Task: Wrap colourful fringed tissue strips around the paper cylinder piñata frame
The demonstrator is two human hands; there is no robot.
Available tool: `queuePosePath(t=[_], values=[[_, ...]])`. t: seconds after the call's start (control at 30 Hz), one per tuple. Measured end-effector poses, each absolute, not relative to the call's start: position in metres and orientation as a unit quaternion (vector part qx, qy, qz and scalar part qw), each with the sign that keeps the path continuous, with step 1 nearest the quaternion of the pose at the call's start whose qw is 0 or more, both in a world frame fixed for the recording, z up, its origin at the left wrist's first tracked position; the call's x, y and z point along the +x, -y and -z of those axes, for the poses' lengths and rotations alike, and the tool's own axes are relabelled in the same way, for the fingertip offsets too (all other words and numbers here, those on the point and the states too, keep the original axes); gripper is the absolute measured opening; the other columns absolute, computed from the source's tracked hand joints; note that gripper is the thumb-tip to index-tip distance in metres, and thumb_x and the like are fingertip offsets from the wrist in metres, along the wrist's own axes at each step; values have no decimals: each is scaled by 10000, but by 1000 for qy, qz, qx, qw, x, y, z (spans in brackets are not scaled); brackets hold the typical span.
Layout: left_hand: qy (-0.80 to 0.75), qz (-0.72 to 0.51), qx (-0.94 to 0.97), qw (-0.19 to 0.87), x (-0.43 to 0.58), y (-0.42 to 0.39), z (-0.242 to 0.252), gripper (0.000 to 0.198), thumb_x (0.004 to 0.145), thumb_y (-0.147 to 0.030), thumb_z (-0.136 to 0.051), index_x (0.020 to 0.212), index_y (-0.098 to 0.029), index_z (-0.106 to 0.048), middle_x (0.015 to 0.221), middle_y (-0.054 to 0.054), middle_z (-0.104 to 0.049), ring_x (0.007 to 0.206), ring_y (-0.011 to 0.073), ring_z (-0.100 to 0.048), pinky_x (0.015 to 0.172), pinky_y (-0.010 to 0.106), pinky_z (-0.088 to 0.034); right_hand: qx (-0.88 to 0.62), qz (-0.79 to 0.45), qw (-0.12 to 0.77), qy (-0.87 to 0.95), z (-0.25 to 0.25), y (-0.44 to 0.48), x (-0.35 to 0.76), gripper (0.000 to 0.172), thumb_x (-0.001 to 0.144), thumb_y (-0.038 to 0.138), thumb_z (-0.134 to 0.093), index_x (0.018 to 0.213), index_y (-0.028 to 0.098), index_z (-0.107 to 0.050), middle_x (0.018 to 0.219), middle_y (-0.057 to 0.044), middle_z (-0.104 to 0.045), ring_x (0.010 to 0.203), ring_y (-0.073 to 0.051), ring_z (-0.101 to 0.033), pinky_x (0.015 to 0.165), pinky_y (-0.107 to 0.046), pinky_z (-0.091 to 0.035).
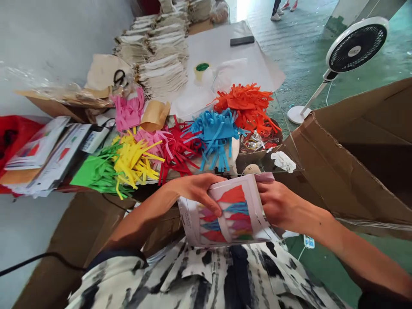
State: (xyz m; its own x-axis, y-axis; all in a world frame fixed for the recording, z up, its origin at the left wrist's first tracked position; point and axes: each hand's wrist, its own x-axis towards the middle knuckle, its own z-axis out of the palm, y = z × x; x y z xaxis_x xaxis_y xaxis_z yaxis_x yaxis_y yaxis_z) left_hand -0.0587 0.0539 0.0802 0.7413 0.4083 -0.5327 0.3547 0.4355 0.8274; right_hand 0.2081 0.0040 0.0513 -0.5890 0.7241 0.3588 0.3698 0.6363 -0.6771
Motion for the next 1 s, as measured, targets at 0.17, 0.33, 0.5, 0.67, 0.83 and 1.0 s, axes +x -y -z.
queuePosePath(t=[0.17, 0.33, 0.5, 0.67, 0.83, 1.0], values=[[-353, -10, 497, 792, -69, -35, -59, 480, 612, -302, -1008, 1024, -172, -799, 872, 22, -791, 701, 167, -702, 658, 237, -596, -253, -291, 268, 883, -71, -4, 208, 170, 985, 350, -630, 958, 245, -763, 938, -91, -772, 950, -244, -727, 871, -377, -604], [-371, -81, 524, 762, -74, -37, -58, 443, 624, -322, -1006, 980, -157, -800, 880, 15, -781, 715, 155, -700, 673, 224, -596, -251, -278, 266, 888, -96, -14, 219, 210, 958, 83, -544, 886, 194, -708, 806, -46, -726, 770, -182, -652, 748, -331, -523], [-379, -125, 515, 758, -74, -31, -56, 504, 635, -310, -1000, 1046, -125, -773, 918, 52, -800, 715, 172, -724, 677, 248, -612, -311, -217, 272, 884, -109, -15, 229, 179, 980, 108, -587, 990, 186, -748, 835, -33, -737, 792, -180, -630, 703, -327, -479], [-394, -160, 499, 755, -66, -22, -50, 522, 637, -303, -999, 1066, -110, -773, 901, 74, -807, 671, 177, -729, 633, 247, -604, -324, -171, 232, 901, -113, -15, 227, 251, 1020, 170, -556, 1085, 192, -798, 1106, -102, -742, 904, -211, -685, 742, -348, -539], [-420, -253, 493, 719, -60, -17, -41, 438, 642, -343, -994, 951, -108, -791, 766, 56, -787, 601, 194, -715, 577, 266, -581, -392, -215, 396, 802, -112, -15, 256, 497, 1004, 292, -673, 1494, 366, -630, 1351, -83, -683, 1185, -246, -679, 1023, -423, -579], [-444, -364, 485, 660, -48, -3, -26, 345, 688, -368, -973, 865, -122, -808, 807, 78, -812, 698, 225, -755, 674, 299, -608, -473, -387, 489, 622, -73, 11, 248, 1010, 867, 510, -837, 1700, 388, -279, 1644, -93, -513, 1362, -306, -630, 1101, -489, -570]])
